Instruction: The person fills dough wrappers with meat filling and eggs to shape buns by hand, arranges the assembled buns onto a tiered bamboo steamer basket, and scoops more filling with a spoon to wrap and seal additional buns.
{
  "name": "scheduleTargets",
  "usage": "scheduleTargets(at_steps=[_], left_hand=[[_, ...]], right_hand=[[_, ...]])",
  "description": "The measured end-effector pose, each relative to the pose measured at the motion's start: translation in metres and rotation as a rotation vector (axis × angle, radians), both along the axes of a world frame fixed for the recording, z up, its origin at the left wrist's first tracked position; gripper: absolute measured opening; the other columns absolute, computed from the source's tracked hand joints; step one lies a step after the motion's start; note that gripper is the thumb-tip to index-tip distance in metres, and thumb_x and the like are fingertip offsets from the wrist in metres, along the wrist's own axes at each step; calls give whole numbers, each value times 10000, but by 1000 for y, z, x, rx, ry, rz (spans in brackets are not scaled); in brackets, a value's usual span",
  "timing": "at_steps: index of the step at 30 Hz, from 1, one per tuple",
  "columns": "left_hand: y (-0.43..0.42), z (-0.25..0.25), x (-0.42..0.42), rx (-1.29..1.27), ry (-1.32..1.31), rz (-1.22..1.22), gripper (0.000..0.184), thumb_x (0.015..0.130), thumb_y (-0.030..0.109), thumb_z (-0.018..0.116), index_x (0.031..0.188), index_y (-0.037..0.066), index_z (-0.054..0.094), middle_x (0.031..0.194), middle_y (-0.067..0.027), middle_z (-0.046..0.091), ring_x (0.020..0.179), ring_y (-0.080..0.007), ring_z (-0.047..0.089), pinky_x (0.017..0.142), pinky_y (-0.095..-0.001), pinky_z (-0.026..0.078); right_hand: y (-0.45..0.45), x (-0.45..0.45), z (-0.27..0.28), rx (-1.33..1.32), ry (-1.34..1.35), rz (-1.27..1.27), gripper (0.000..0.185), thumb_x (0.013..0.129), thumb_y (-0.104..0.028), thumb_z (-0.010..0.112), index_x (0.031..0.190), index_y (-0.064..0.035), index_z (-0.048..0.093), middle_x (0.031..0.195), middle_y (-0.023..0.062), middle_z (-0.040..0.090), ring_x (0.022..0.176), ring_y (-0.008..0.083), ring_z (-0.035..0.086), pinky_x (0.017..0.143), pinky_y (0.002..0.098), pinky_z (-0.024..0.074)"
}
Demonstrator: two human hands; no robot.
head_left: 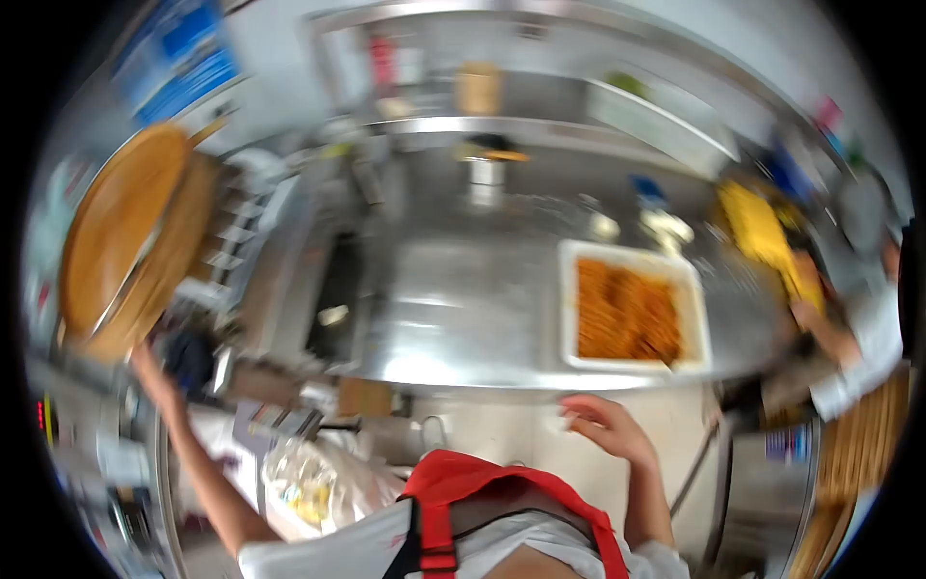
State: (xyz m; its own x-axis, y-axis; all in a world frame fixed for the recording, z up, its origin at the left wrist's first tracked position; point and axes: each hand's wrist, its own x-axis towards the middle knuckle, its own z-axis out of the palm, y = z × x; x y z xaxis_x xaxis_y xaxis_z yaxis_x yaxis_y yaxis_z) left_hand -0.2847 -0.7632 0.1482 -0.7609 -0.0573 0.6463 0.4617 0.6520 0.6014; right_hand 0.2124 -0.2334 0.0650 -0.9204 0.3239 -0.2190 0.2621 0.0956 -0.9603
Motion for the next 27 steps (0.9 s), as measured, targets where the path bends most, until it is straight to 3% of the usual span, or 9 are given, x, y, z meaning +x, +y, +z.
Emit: scheduleTargets(at_steps=[2, 3, 5, 11, 14, 15, 20, 24, 27], left_hand=[[-31, 2, -25, -2, 68, 170, 454, 966, 278, 428, 1311, -16, 457, 1348, -152, 446, 1254, -248, 415, 1066, -338, 278], [-22, 27, -27, 544, -54, 115, 502, 945, 331, 473, 1307, -17, 463, 1338, -139, 453, 1245, -237, 419, 1054, -337, 287], [-22, 61, -24, 828, -17, -33, 548, 889, 423, 561, 1241, 7, 508, 1266, -88, 498, 1150, -193, 479, 1003, -344, 321], [-37, 142, -16, 694, -200, 304, 874, 739, 664, 581, 1384, 103, 401, 1384, -65, 422, 1239, -215, 384, 1046, -406, 221], [-94, 134, -61, 683, -306, 220, 780, 774, 630, 555, 1374, 150, 421, 1357, -90, 432, 1232, -221, 368, 994, -527, 206], [-103, 138, -70, 719, -323, 241, 646, 765, 571, 588, 1226, 123, 520, 1183, -77, 543, 1051, -186, 488, 890, -395, 336], [-126, 140, -90, 962, -282, -40, 107, 786, 213, 536, 816, 112, 523, 733, 32, 511, 673, -99, 486, 635, -243, 406], [-124, 142, -85, 1039, -231, -154, 55, 777, 118, 528, 727, 94, 523, 740, 24, 521, 704, -115, 501, 686, -272, 429], [-133, 141, -86, 976, -201, -197, 52, 806, 134, 547, 778, 90, 548, 776, 17, 556, 743, -116, 527, 711, -261, 432]], right_hand=[[-4, -33, 34, -94, -47, -47, 351, 883, -66, 591, 1223, -23, 518, 1044, 81, 627, 915, 146, 609, 800, 276, 496], [-3, -56, 43, -102, -5, -33, 361, 877, -47, 588, 1228, -23, 510, 1034, 82, 628, 899, 146, 612, 786, 271, 495], [-2, -110, 62, -89, 62, 9, 388, 861, -17, 583, 1240, -27, 499, 1028, 79, 626, 868, 146, 615, 764, 261, 493], [-32, -323, 140, -17, 295, 280, 401, 926, -225, 535, 1276, -40, 473, 1077, 83, 625, 911, 154, 622, 725, 253, 466], [-72, -432, 171, -150, 270, 381, 468, 956, -343, 480, 1288, -16, 443, 1125, 135, 606, 990, 202, 616, 803, 304, 482], [-84, -466, 177, -194, 236, 434, 548, 948, -405, 472, 1321, -9, 406, 1169, 173, 576, 1036, 224, 598, 839, 331, 479], [-161, -597, 203, -96, 106, 537, 951, 838, -670, 468, 1433, 22, 201, 1374, 296, 362, 1244, 331, 447, 952, 426, 421], [-213, -653, 211, 26, 68, 673, 782, 826, -600, 527, 1343, -26, 407, 1301, 220, 459, 1175, 338, 487, 951, 424, 412], [-225, -660, 206, -81, 132, 599, 467, 785, -369, 584, 1073, -2, 598, 989, 132, 623, 876, 236, 617, 771, 355, 499]])
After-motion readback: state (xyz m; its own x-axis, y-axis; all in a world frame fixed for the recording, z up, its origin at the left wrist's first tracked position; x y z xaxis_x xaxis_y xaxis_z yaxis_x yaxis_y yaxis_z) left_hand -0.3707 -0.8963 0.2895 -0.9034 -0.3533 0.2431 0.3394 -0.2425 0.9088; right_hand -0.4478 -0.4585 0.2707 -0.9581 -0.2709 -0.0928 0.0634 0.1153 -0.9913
